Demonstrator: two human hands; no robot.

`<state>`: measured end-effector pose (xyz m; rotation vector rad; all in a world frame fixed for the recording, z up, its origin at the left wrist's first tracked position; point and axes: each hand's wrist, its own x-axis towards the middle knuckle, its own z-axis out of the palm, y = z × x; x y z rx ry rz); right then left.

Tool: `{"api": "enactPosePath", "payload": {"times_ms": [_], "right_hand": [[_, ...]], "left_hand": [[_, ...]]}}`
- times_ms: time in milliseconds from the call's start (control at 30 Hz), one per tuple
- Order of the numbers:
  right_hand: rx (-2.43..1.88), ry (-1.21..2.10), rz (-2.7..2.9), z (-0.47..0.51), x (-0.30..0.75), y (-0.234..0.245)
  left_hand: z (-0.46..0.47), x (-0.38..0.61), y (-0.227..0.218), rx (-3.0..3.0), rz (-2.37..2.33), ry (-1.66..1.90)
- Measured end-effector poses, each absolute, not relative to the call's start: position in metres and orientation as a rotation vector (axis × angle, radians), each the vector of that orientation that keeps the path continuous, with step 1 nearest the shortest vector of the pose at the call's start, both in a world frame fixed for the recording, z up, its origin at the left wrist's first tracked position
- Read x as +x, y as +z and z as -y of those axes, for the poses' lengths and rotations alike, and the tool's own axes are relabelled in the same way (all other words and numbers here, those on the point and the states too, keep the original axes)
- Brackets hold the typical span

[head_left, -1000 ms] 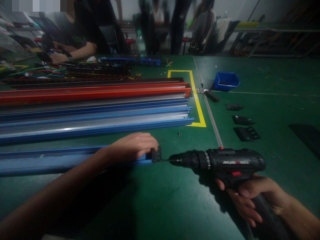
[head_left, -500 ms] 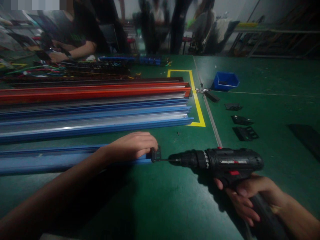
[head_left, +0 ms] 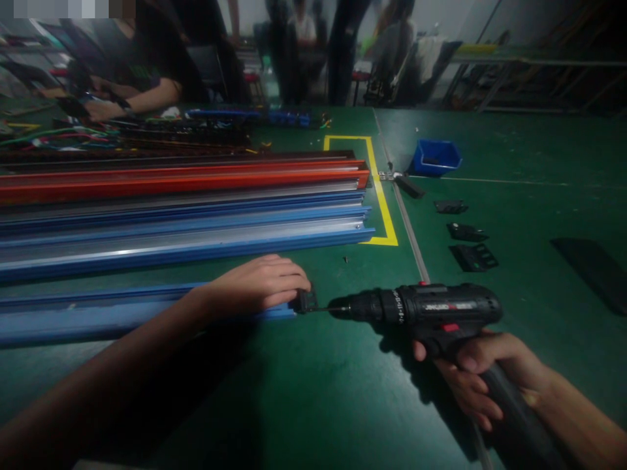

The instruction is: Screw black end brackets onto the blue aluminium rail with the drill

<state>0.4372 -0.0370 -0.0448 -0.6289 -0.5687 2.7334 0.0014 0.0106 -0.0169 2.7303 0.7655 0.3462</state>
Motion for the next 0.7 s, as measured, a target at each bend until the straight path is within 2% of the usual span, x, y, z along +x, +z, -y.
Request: {"api": "enactPosePath", "payload": {"times_ms": [700], "right_hand": [[-0.653, 2.729, 0.573, 0.0386, 0.431, -0.044]], "left_hand": [[-0.0121, -0.0014, -0.015, 2.681, -0.744, 0.202]]}}
